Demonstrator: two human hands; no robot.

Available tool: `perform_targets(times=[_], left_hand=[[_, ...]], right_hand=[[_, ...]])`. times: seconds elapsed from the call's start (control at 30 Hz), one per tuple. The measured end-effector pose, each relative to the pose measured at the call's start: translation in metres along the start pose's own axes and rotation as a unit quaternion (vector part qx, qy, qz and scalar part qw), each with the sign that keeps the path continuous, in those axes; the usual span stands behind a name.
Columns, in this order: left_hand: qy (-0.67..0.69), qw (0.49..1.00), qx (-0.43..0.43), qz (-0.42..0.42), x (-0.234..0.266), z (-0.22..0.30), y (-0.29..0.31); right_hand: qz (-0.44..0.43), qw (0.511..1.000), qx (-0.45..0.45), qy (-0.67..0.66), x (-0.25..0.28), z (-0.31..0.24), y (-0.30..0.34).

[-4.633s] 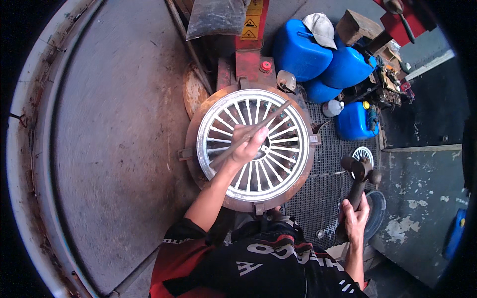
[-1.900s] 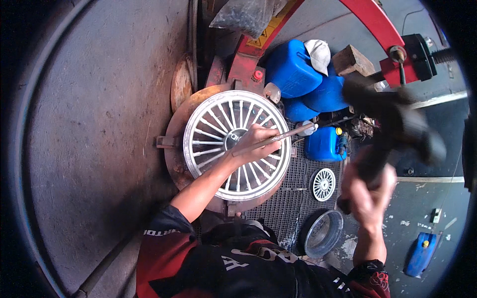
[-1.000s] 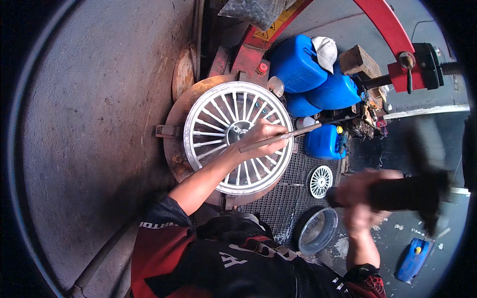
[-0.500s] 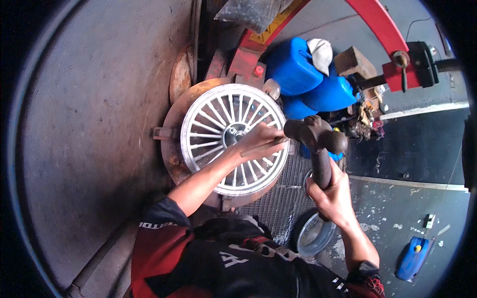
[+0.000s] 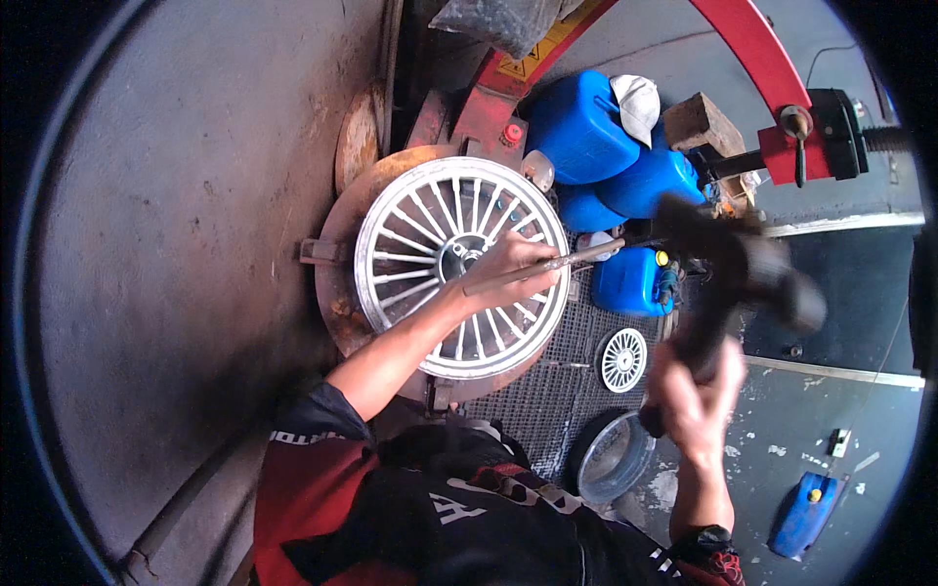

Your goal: The person uses a hammer and a metal punch to tap around the center hub of a white multi-spoke wheel rim mounted on a tire machine. They repeatedly rotate the rim, tap specific spots, and inspect the hub area while working in a cluttered workshop.

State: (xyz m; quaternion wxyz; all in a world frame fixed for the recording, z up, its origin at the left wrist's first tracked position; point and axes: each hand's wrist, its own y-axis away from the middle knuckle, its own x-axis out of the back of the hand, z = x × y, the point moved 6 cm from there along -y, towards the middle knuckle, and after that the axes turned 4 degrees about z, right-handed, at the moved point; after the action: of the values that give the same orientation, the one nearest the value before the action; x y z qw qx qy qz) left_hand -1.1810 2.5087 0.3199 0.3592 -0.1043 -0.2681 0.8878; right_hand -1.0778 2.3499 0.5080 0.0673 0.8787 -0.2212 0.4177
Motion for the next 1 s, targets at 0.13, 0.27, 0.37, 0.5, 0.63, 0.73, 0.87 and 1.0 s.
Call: perform_targets(times=[0.13, 0.27, 0.37, 0.5, 0.63, 0.73, 0.87, 1.0], left_hand=[[-0.008, 0.999, -0.045, 0.009, -0.003, 0.013, -0.007], [-0.009, 0.999, 0.038, -0.007, 0.0, 0.006, -0.006], [-0.029, 0.999, -0.024, 0.01, -0.001, 0.01, 0.005], [-0.017, 0.999, -0.046, -0.006, -0.005, 0.022, -0.006], [0.005, 0.997, 0.067, -0.033, -0.005, 0.004, 0.005], [-0.025, 1.0, -0.008, 0.008, 0.002, 0.012, 0.003], [-0.018, 0.999, -0.021, -0.017, -0.003, 0.01, -0.003], [0.018, 0.998, 0.059, -0.034, -0.002, 0.009, -0.007]], right_hand=[[0.088, 0.91, 0.132, -0.383, 0.007, -0.022, 0.013], [-0.108, 0.993, -0.029, 0.035, -0.043, 0.005, -0.003], [0.004, 0.999, 0.046, -0.012, -0.008, -0.012, 0.012], [0.073, 0.975, 0.058, -0.2, -0.012, -0.011, 0.027], [-0.103, 0.994, -0.015, 0.045, -0.042, 0.004, 0.007], [0.003, 0.978, 0.194, 0.077, -0.007, -0.02, 0.009], [0.039, 0.971, 0.077, -0.223, -0.014, -0.015, 0.017], [-0.085, 0.996, -0.038, 0.004, -0.048, 0.018, 0.007]])
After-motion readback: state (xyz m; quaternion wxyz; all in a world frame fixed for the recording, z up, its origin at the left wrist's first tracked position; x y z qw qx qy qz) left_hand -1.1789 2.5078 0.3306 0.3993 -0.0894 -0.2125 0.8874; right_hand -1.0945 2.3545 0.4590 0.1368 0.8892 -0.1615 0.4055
